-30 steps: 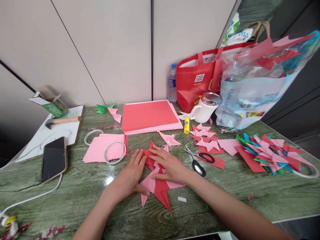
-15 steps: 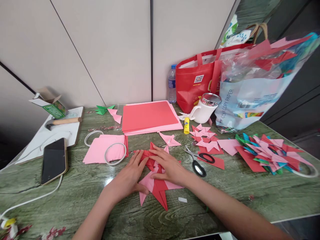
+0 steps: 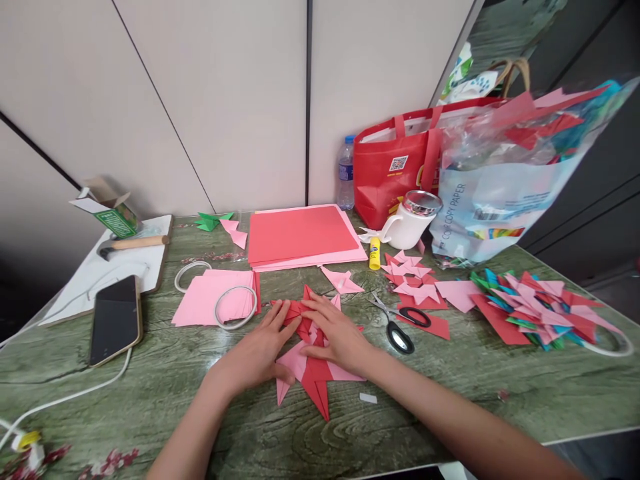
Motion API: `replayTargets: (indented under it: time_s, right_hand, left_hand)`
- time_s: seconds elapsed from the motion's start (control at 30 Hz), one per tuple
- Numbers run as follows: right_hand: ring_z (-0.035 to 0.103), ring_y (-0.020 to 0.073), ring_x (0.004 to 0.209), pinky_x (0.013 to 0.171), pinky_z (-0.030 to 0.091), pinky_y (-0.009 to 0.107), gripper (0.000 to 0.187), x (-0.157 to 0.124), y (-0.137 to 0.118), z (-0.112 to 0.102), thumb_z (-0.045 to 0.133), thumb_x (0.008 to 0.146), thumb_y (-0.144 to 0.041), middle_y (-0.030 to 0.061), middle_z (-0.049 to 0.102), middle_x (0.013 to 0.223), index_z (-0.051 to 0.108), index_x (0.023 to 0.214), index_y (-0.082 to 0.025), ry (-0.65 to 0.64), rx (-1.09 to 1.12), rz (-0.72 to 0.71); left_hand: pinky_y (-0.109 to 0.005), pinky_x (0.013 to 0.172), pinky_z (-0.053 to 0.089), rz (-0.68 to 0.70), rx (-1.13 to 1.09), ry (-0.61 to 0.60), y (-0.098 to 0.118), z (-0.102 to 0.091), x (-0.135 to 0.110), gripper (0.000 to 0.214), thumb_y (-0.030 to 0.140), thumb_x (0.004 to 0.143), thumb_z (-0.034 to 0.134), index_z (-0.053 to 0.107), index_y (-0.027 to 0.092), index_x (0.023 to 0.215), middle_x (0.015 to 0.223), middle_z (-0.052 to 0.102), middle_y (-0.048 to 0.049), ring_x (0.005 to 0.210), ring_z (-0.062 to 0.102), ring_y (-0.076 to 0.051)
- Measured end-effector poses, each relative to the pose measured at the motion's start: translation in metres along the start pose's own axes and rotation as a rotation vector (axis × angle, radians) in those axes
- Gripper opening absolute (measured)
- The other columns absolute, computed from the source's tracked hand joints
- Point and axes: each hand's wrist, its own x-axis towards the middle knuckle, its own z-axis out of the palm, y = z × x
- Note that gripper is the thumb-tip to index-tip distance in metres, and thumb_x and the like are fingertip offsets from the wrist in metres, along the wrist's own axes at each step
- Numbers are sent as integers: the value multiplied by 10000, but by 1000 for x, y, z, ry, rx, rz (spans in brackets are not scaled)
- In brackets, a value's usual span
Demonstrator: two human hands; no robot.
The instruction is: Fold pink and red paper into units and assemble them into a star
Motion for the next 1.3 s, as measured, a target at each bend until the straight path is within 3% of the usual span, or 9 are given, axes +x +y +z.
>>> replayTargets:
  time_s: [0.27, 0.43, 0.6, 0.77, 0.9, 1.03, 1.13, 1.3]
  right_hand:
    - [298, 293, 1327, 1055, 302, 517, 541, 1, -3, -1, 692, 725, -350, 164, 473, 1318, 498, 1194, -166, -7, 45, 23]
    - [272, 293, 1339, 1053, 311, 498, 789, 3, -8, -5, 721, 687, -356, 203, 390, 1381, 335, 1341, -138, -60, 95, 140]
    - [261, 283, 1345, 1073, 282, 476, 865, 3, -8, -6, 740, 672, -341, 199, 332, 1420, 276, 1376, -149, -73, 151, 187]
    - [365, 249, 1295, 1038, 340, 458, 875, 3, -4, -14, 689, 731, -372, 152, 413, 1379, 159, 1411, -221, -26, 291, 151]
    - [358, 223, 1303, 1052, 334, 437, 702, -4, 1, -29, 599, 814, -351, 133, 405, 1392, 225, 1392, -215, 33, 236, 142]
    - [186, 241, 1375, 1094, 251, 477, 634, -16, 1, -40, 585, 828, -330, 126, 326, 1444, 301, 1382, -209, -103, 110, 24]
    - [137, 248, 1384, 1112, 189, 502, 619, -23, -2, -36, 594, 823, -353, 135, 321, 1446, 351, 1365, -180, -178, 31, -65]
    - [183, 251, 1374, 1111, 199, 503, 665, -26, -3, -21, 613, 805, -360, 148, 328, 1440, 338, 1376, -157, -164, -22, -24]
  left_hand:
    - [-447, 1105, 145, 7, 8, -18, 3, -4, -3, 872, 250, 718, 690, 181, 235, 1426, 1495, -76, -137, 1352, -116, -281]
    - [-447, 1101, 155, 17, -2, -32, 1, -3, -2, 854, 205, 699, 706, 240, 289, 1409, 1492, -107, -104, 1344, -128, -299]
    - [-461, 1099, 155, 7, 4, -31, 2, -3, -1, 813, 239, 686, 721, 309, 291, 1385, 1488, -93, -105, 1344, -113, -309]
    - [-479, 1095, 161, 1, 0, -35, 3, -4, 0, 799, 249, 695, 712, 311, 285, 1385, 1491, -78, -104, 1342, -115, -309]
    - [-450, 1099, 159, -1, 2, -19, 2, -3, -1, 824, 224, 695, 712, 284, 281, 1396, 1491, -77, -117, 1344, -125, -292]
    - [-444, 1101, 155, -7, -13, -21, 1, -2, 0, 840, 208, 686, 718, 279, 304, 1395, 1489, -102, -102, 1350, -121, -291]
    - [-440, 1103, 152, -10, -10, -26, 0, -1, 0, 861, 195, 680, 718, 259, 308, 1400, 1484, -116, -102, 1352, -116, -294]
    - [-469, 1096, 168, 16, -2, 3, -2, 2, 0, 845, 183, 711, 677, 221, 365, 1399, 1483, -153, -50, 1357, -111, -289]
